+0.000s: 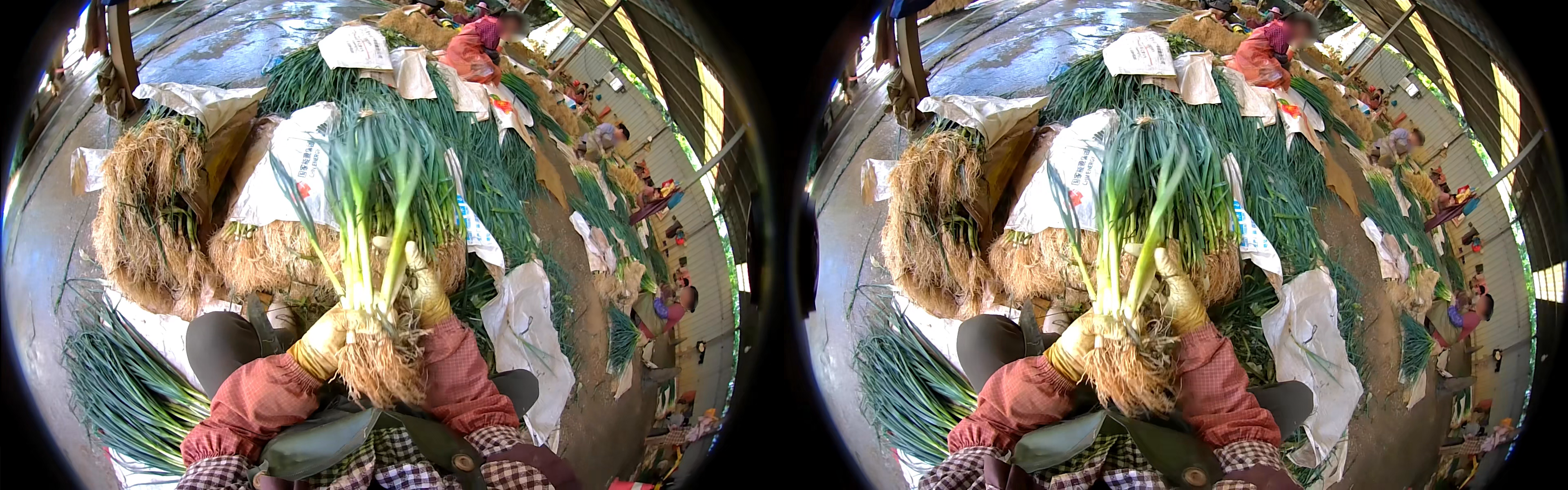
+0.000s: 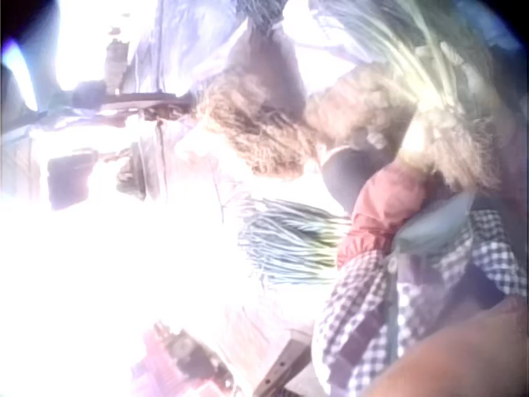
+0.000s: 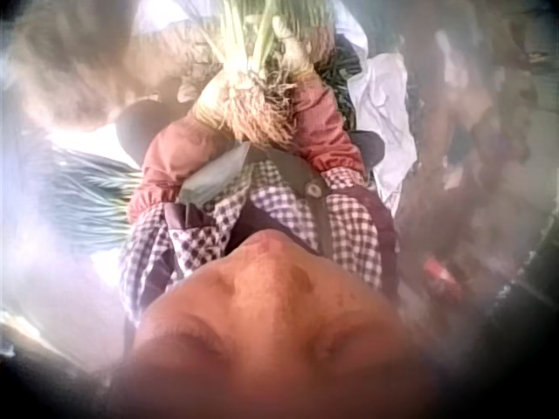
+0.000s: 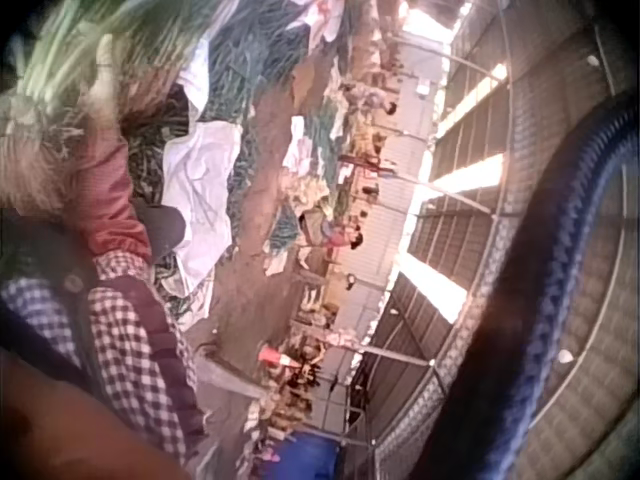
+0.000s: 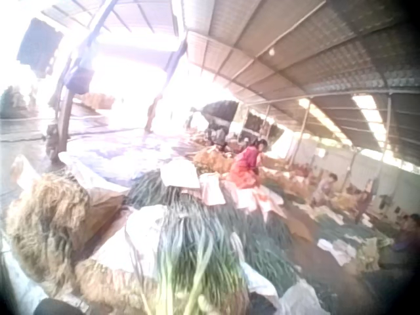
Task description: The person cleans green onions by hand, removing loose outer layers and dirt from the stalks and roots. The person gathers a bunch, strips away debris, and places the cleaned onions onto a pile.
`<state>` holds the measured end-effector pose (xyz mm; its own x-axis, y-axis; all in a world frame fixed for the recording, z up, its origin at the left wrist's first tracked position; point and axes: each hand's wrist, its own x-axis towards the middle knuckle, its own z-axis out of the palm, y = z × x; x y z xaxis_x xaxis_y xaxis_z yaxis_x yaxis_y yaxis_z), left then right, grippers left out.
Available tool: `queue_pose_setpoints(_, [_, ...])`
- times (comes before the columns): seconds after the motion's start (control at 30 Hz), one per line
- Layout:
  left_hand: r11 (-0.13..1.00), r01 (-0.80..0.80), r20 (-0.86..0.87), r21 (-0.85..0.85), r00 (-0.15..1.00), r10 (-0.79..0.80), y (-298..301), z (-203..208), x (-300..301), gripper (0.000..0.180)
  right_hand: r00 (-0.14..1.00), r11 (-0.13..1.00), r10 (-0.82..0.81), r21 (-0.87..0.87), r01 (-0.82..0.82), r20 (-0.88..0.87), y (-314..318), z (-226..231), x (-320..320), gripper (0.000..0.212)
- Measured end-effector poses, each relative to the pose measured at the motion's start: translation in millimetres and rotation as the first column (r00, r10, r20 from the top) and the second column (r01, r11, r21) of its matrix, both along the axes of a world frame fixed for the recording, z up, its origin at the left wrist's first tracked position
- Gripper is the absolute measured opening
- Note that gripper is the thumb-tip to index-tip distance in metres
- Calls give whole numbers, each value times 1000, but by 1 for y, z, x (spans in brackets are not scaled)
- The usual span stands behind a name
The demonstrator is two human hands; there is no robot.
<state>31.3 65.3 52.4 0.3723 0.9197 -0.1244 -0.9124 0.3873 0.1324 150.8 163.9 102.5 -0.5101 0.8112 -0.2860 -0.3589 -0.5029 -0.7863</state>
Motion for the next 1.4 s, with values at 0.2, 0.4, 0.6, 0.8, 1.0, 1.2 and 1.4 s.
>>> queue_pose_setpoints(0.2, [980,-128,-215,-152,972,94,30,-29,1,19,996,997,-75,26,76,-37,42,-61,1,37])
queue_pose_setpoints(0.4, [911,-204,-385,-360,921,55,38,-78,4,8,683,875,326,65,-479,653,-43,-201,35,41])
queue_pose_setpoints(0.6, [945,-247,-626,-212,777,62,40,-43,16,14,126,740,-313,325,-589,941,-40,-190,132,55])
queue_pose_setpoints(0.8, [975,-216,-813,-56,576,81,37,-22,28,8,749,750,-63,526,-400,659,-17,-73,60,28])
queue_pose_setpoints(1.0, [967,-245,-838,-68,541,78,35,-37,22,22,914,700,34,644,-310,404,-70,-36,56,16])
queue_pose_setpoints(1.2, [965,-261,-885,-5,451,117,39,-51,37,32,446,731,-312,512,-451,839,6,-23,30,30])
queue_pose_setpoints(1.4, [991,-117,-939,-57,344,-14,41,-56,39,38,346,630,-376,511,-584,859,18,-58,28,23])
